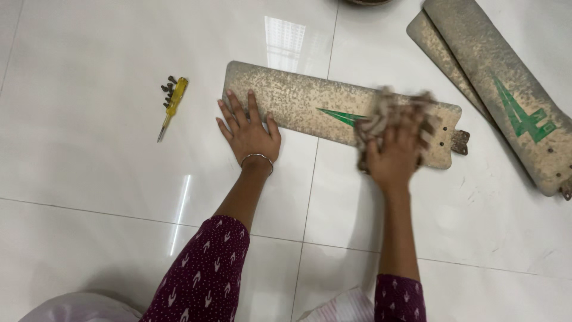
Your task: The person wipes a ceiling fan blade with a cloth, then attaches the blade to the fan motor using screws and a screwdriver. The person repeats the process for a second blade.
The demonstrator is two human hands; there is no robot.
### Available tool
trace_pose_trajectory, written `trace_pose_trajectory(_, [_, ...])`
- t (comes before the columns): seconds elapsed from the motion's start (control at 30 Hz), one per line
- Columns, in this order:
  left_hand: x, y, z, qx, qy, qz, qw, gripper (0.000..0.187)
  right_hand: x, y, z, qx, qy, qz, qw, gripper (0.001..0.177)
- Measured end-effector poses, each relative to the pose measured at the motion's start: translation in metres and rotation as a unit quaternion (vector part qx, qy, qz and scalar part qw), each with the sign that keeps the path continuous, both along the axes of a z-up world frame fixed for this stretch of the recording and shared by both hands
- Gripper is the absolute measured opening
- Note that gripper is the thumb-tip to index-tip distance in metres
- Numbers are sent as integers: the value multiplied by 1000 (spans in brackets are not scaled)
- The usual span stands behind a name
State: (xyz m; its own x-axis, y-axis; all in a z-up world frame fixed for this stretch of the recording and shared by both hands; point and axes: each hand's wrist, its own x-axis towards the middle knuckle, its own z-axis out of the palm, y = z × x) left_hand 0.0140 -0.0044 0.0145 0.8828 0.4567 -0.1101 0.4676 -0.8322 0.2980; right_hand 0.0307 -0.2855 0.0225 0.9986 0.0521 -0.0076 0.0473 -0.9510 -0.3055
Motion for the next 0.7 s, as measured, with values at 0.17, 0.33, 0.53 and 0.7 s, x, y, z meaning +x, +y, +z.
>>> trace_pose_trajectory(0.17, [-7,-2,-2,-1,-5,-2,1000,68,14,-4,2,62,100,-133,984,70])
trace_pose_trajectory(0.33, [-8,1,-1,-12,-9,-3,1000,68,24,127,-32,146,-48,67,986,41])
trace_pose_trajectory(0.53, [-7,1,0,-9,-14,-5,1000,67,39,76,-39,-61,-270,150,949,57])
trace_pose_trajectory(0.7, [-6,0,1,-11,-12,0,1000,66,27,-58,-22,15,-73,-63,995,55])
